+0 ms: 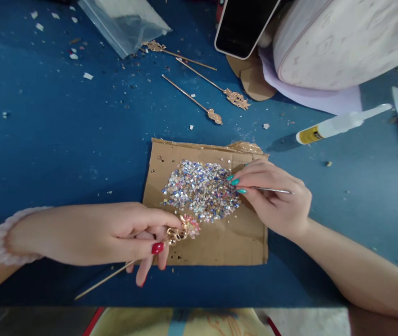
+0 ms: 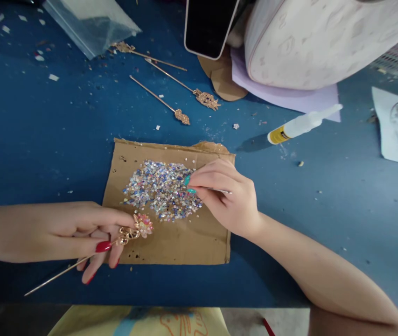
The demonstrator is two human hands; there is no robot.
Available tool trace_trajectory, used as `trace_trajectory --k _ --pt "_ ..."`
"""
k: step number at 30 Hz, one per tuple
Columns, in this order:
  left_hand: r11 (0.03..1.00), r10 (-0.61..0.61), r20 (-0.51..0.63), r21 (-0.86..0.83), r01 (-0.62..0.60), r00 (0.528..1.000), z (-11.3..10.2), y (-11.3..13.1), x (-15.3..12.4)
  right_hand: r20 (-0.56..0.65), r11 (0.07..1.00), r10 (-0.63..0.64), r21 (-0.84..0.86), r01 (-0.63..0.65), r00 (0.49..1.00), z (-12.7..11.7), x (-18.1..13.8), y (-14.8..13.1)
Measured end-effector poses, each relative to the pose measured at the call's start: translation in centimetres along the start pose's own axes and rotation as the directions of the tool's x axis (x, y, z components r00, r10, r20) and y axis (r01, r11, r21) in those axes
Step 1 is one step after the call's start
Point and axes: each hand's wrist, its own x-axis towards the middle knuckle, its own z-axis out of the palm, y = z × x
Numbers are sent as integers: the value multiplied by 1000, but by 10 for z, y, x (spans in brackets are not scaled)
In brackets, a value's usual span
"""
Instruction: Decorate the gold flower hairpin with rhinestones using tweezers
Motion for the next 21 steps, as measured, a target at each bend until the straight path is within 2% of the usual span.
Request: trace_trajectory --k 9,21 --pt "998 35 19 -59 -34 999 0 1 1 16 1000 -9 5 9 1000 0 0 0" --pt "996 5 -11 -91 -6 1000 2 -7 -1 90 999 -35 -19 37 995 1 7 -5"
